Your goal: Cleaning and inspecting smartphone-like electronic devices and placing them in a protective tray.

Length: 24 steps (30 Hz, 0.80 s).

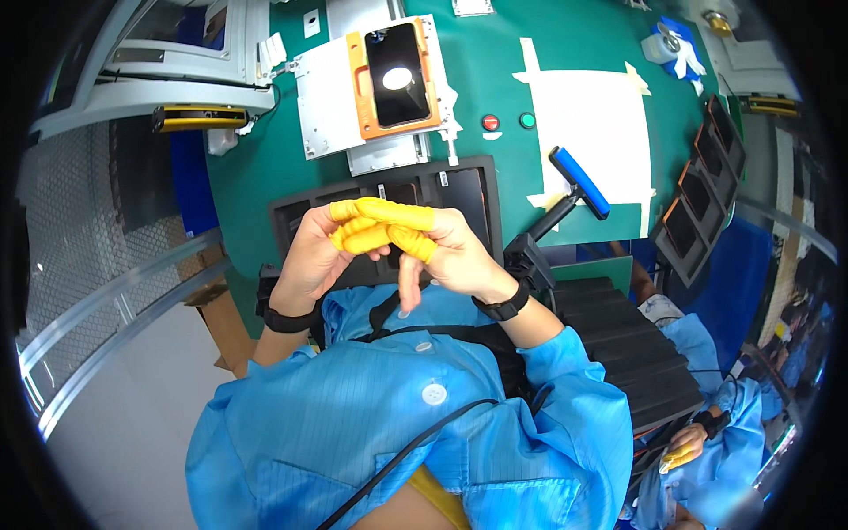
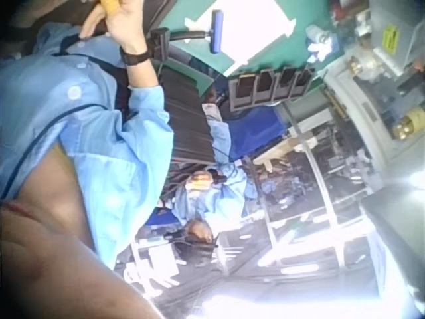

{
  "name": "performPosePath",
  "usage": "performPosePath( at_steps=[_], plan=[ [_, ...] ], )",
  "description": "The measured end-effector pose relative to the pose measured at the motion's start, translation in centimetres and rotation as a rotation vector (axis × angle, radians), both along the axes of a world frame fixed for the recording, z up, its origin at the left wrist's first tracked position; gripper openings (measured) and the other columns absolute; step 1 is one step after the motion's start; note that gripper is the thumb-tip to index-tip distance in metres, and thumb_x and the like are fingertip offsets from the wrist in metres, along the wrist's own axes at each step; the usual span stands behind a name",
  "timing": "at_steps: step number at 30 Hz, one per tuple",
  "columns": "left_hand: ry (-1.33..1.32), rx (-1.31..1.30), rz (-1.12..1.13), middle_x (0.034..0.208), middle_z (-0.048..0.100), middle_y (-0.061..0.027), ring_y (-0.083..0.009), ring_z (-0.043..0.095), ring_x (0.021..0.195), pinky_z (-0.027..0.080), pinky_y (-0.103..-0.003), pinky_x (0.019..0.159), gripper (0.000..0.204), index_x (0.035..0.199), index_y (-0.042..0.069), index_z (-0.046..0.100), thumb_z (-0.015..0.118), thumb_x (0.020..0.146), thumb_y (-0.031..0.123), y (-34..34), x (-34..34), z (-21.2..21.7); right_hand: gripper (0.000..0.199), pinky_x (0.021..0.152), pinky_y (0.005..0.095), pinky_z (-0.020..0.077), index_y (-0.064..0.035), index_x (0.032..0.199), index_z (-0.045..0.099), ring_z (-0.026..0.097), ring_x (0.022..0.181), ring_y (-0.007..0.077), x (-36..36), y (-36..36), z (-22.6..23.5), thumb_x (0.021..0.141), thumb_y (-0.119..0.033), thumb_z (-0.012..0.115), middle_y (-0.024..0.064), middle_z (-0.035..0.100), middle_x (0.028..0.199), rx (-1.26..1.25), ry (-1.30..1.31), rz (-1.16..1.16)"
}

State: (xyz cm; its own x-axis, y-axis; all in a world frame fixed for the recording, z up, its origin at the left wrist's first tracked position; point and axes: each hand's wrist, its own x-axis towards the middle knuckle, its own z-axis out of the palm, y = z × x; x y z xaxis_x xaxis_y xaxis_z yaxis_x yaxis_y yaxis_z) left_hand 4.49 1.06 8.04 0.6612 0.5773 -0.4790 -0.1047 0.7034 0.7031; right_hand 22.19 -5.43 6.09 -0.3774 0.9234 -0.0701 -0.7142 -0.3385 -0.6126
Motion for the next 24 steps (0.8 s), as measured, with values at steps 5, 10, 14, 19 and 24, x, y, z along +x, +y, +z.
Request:
performPosePath(
  at_steps=[5, 10, 14, 19, 24],
  plan=[
    [0.203, 0.307, -0.07, 0.087, 0.063, -0.0092, -0.0121, 0.06, 0.08, 0.049, -0.021, 0.072, 0.02, 0.097, -0.003, 0.061, 0.056, 0.078, -0.006, -0.4, -1.2, 1.4, 0.034, 0.04, 0.0258, 0.0504, -0.0019, 0.125, 0.039, 0.061, 0.047, 0.0222, -0.7, 0.1, 0.6, 0.093, -0.011, 0.034, 0.0179, 0.059, 0.095, -0.034, 0.112, 0.084],
    [0.286, 0.385, -0.172, 0.087, 0.063, -0.0082, -0.0113, 0.06, 0.077, 0.048, -0.021, 0.071, 0.017, 0.094, -0.003, 0.062, 0.057, 0.078, -0.005, -0.3, -2.2, 3.0, 0.028, 0.037, 0.025, 0.0485, 0.0021, 0.113, 0.047, 0.06, 0.045, 0.0215, -1.3, 0.2, 0.8, 0.093, -0.012, 0.034, 0.0189, 0.06, 0.092, 0.032, 0.08, 0.129],
    [0.307, 0.407, -0.182, 0.086, 0.064, -0.009, -0.0117, 0.06, 0.076, 0.049, -0.021, 0.069, 0.018, 0.094, -0.003, 0.062, 0.059, 0.076, -0.004, -0.7, -2.2, 3.4, 0.024, 0.037, 0.0238, 0.0461, 0.0024, 0.101, 0.053, 0.059, 0.044, 0.0196, -1.3, -0.4, 0.1, 0.092, -0.01, 0.034, 0.0159, 0.062, 0.078, 0.061, -0.047, 0.105],
    [0.347, 0.596, -0.156, 0.08, 0.065, -0.0121, -0.0152, 0.063, 0.07, 0.05, -0.023, 0.063, 0.018, 0.088, -0.002, 0.065, 0.062, 0.07, -0.005, -1.3, -1.9, 2.5, 0.029, 0.038, 0.0227, 0.0451, 0.0009, 0.086, 0.059, 0.059, 0.044, 0.0175, -1.3, -0.9, 0.5, 0.086, 0.004, 0.03, 0.0099, 0.059, 0.055, 0.14, -0.267, 0.138],
    [0.422, 0.782, -0.21, 0.075, 0.064, -0.0133, -0.018, 0.063, 0.063, 0.05, -0.022, 0.056, 0.021, 0.086, -0.001, 0.066, 0.065, 0.065, -0.004, -1.2, -1.9, 2.5, 0.037, 0.043, 0.023, 0.0483, 0.0028, 0.085, 0.06, 0.061, 0.048, 0.0165, -1.9, -1.2, 0.9, 0.069, 0.013, 0.028, 0.0119, 0.062, 0.074, 0.159, -0.368, 0.081]
  ],
)
